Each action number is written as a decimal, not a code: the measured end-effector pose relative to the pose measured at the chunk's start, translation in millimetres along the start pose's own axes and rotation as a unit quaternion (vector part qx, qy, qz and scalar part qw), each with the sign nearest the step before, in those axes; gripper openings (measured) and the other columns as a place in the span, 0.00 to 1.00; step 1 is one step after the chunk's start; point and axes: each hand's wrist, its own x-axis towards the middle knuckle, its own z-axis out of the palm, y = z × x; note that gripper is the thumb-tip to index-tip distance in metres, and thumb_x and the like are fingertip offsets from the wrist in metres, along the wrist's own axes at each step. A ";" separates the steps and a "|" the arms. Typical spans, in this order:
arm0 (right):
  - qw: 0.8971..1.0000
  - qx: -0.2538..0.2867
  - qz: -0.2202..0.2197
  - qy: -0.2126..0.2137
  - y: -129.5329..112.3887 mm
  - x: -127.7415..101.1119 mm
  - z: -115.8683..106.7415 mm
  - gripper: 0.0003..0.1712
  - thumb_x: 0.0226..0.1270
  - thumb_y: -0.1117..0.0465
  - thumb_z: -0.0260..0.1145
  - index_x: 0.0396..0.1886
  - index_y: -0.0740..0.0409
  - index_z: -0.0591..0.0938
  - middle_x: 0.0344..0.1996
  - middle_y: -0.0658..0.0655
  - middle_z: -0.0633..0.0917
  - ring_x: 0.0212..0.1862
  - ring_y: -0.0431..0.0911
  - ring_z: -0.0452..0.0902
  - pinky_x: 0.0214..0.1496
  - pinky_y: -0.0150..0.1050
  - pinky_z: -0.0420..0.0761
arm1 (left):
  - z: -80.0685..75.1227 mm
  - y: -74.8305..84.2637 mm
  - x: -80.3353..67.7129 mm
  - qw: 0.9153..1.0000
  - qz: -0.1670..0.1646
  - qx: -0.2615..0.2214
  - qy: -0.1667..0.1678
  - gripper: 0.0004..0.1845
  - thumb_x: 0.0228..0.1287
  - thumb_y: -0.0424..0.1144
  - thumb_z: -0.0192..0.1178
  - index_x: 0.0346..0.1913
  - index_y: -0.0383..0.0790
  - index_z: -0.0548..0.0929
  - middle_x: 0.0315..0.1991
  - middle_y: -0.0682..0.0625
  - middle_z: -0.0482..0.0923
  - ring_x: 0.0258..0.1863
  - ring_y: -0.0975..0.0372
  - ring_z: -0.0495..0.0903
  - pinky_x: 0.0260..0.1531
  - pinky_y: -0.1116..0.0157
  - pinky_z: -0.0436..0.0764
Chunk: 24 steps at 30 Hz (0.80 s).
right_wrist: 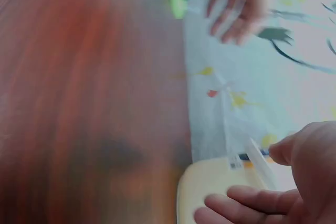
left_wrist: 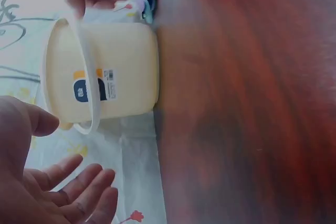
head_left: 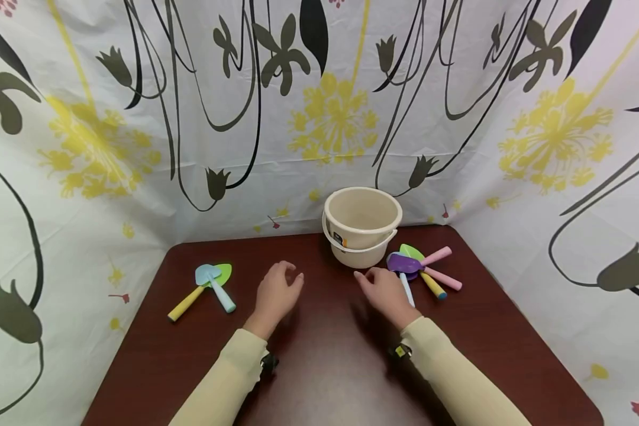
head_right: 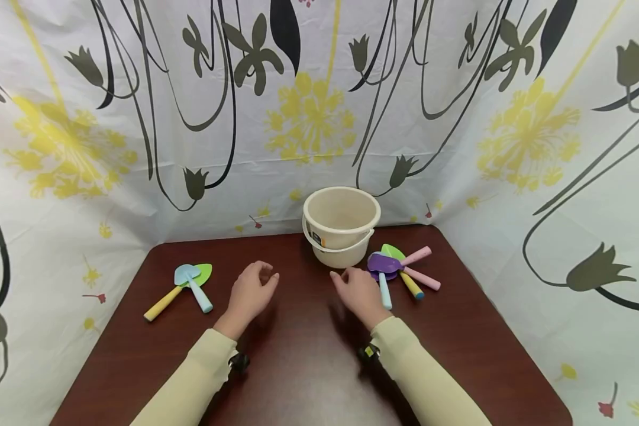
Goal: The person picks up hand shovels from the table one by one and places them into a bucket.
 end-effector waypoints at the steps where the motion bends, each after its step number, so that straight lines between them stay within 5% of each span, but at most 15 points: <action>1: 1.000 0.023 0.015 -0.013 3.8 1.3 -4.9 0.27 0.83 0.40 0.66 0.37 0.59 0.90 0.29 0.53 0.88 0.33 0.49 0.83 0.40 0.47 0.84 | -0.7 0.0 2.6 1.000 -0.003 -0.014 0.001 0.17 0.80 0.49 0.66 0.60 0.41 0.85 0.54 0.46 0.86 0.51 0.51 0.87 0.52 0.47 0.87; 6: 0.992 0.108 0.064 -0.034 20.6 9.2 -31.7 0.27 0.86 0.44 0.62 0.38 0.62 0.90 0.31 0.60 0.91 0.32 0.48 0.85 0.36 0.41 0.83 | -4.3 -1.2 19.6 0.996 -0.026 -0.082 0.000 0.13 0.82 0.50 0.65 0.57 0.45 0.85 0.51 0.49 0.87 0.49 0.54 0.88 0.49 0.49 0.87; 11: 0.992 0.089 0.075 0.037 40.3 22.0 -52.0 0.21 0.80 0.53 0.56 0.26 0.58 0.79 0.23 0.57 0.82 0.29 0.52 0.77 0.32 0.42 0.76 | -6.1 -1.8 35.9 0.991 -0.050 -0.123 -0.003 0.14 0.83 0.50 0.63 0.56 0.44 0.85 0.51 0.46 0.87 0.51 0.52 0.87 0.50 0.48 0.86; 16: 0.991 0.072 0.069 0.089 58.4 34.5 -65.8 0.25 0.85 0.49 0.56 0.24 0.56 0.76 0.20 0.53 0.76 0.31 0.54 0.76 0.34 0.45 0.74 | -4.5 2.0 50.5 0.987 -0.056 -0.151 0.004 0.14 0.82 0.50 0.63 0.55 0.43 0.85 0.48 0.45 0.87 0.49 0.51 0.86 0.49 0.49 0.85; 21: 0.985 0.099 0.064 0.124 66.9 51.3 -75.3 0.32 0.89 0.41 0.54 0.27 0.58 0.79 0.22 0.56 0.83 0.31 0.54 0.79 0.40 0.47 0.76 | -1.0 8.7 67.8 0.979 -0.057 -0.196 0.000 0.13 0.83 0.48 0.62 0.53 0.41 0.85 0.47 0.41 0.87 0.48 0.46 0.88 0.49 0.50 0.85; 24: 0.981 0.130 0.082 0.120 69.1 64.5 -82.2 0.34 0.89 0.36 0.52 0.37 0.61 0.82 0.30 0.61 0.87 0.35 0.55 0.81 0.56 0.52 0.77 | 0.8 15.2 81.7 0.971 -0.062 -0.230 -0.009 0.14 0.85 0.47 0.60 0.55 0.39 0.85 0.50 0.38 0.86 0.51 0.45 0.89 0.52 0.50 0.86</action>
